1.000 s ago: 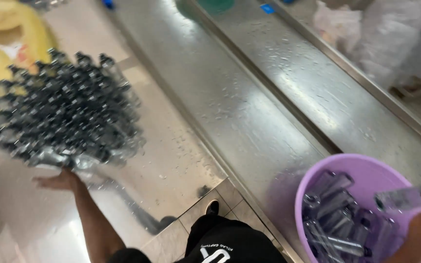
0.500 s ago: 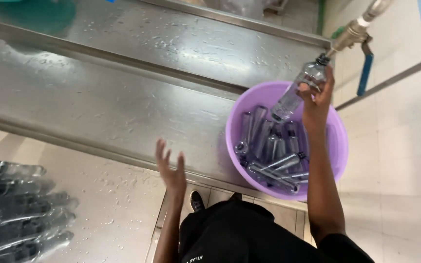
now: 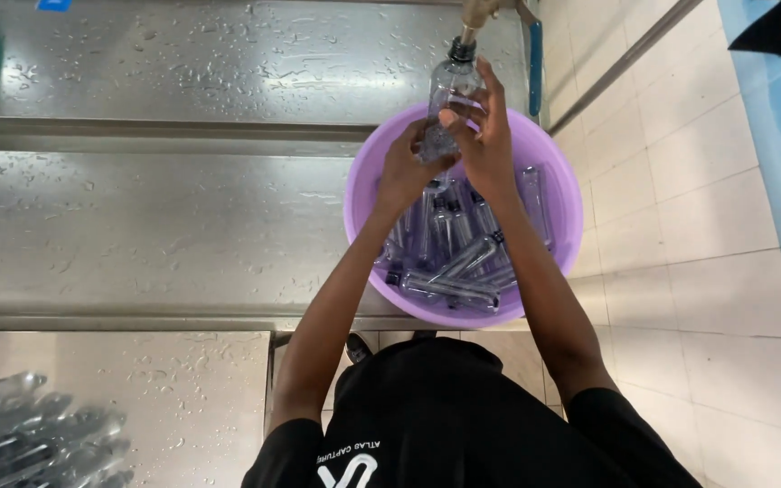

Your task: The person repeatedly picks up empty plastic bottles from a stainless steel table, fills them with water from a wall-mounted tap over a purple basin, and places the filled bottles back on the table. The process is repeated continuously throughout the video.

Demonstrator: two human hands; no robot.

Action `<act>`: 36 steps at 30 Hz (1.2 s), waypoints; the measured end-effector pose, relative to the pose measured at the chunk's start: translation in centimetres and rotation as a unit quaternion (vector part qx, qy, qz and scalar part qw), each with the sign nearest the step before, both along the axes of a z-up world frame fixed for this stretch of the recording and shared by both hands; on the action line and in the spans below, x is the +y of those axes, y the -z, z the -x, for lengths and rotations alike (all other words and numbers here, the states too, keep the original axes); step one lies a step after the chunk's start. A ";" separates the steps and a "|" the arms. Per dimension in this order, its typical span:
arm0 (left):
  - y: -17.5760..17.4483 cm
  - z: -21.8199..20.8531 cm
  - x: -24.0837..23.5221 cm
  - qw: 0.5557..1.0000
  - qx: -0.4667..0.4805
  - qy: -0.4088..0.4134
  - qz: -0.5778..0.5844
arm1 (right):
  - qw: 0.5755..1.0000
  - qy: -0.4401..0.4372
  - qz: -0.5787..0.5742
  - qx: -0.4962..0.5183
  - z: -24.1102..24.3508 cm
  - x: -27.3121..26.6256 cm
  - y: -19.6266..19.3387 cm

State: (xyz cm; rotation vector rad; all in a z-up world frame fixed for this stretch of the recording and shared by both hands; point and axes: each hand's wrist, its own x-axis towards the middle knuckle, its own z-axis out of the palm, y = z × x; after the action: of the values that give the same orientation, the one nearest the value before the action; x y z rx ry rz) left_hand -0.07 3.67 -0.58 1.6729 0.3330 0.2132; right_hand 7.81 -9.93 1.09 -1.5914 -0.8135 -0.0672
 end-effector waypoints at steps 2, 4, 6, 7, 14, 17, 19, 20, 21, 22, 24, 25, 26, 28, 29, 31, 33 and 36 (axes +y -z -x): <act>-0.1 -0.2 0.2 1.000 0.004 -0.009 -0.012 | 0.996 -0.066 -0.045 0.035 -0.3 -0.4 0.1; 0.1 0.0 0.1 1.000 -0.013 -0.006 -0.011 | 0.997 -0.059 -0.036 0.028 -0.6 -2.2 1.0; 1.8 -0.1 0.1 1.000 -0.028 -0.005 -0.009 | 0.998 -0.056 -0.024 0.024 -0.6 -3.9 3.5; 3.4 -0.4 0.2 0.998 -0.055 -0.022 -0.002 | 0.994 0.005 0.102 0.040 -0.6 -4.8 5.5; 2.5 -0.2 -0.2 0.994 -0.101 -0.045 0.019 | 0.776 0.009 0.630 0.008 2.8 -3.8 17.1; 3.5 -0.9 0.3 0.995 -0.090 -0.038 0.009 | 0.773 0.025 0.634 -0.005 0.6 -4.4 27.6; 2.1 -0.5 0.3 0.995 -0.095 -0.042 0.013 | 0.786 0.014 0.618 0.025 -0.6 -4.2 26.8; 1.5 -0.2 0.1 0.995 -0.092 -0.042 0.023 | 0.793 0.000 0.605 0.063 -0.9 -4.3 26.5; 2.3 -0.5 0.2 0.994 -0.095 -0.045 0.020 | 0.795 -0.001 0.604 0.058 -0.5 -4.8 23.9; 3.1 -1.0 0.3 0.994 -0.095 -0.048 0.017 | 0.844 0.002 0.522 0.125 -0.3 -5.2 21.3; 4.1 -1.7 0.5 0.994 -0.099 -0.054 0.011 | 0.883 0.003 0.431 0.185 0.2 -6.6 16.3; 4.3 -1.9 0.6 0.993 -0.096 -0.059 0.016 | 0.925 0.021 0.305 0.224 0.5 -7.5 13.9; 4.6 -2.2 0.7 0.993 -0.095 -0.065 0.021 | 0.949 0.039 0.174 0.259 0.6 -8.5 11.5; 4.9 -2.5 0.6 0.993 -0.095 -0.066 0.024 | 0.962 0.080 0.104 0.241 1.0 -8.8 7.7; 5.2 -2.5 0.6 0.993 -0.090 -0.065 0.028 | 0.966 0.123 0.036 0.226 1.2 -9.1 5.8; 5.2 -2.7 0.2 0.993 -0.092 -0.069 0.022 | 0.960 0.129 -0.028 0.249 0.2 -10.1 6.7; 4.1 -2.2 0.0 0.993 -0.091 -0.073 0.015 | 0.948 0.134 -0.091 0.273 -0.6 -10.7 7.8; 3.0 -1.6 0.1 0.995 -0.080 -0.049 0.028 | 0.915 0.111 -0.156 0.355 -0.9 -11.0 8.6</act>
State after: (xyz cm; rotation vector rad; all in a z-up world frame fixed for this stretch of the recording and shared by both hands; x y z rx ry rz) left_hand 1.55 3.75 -3.61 1.5748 0.2974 0.4060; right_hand 8.70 -20.92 -7.52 -1.2572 -0.0443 0.2025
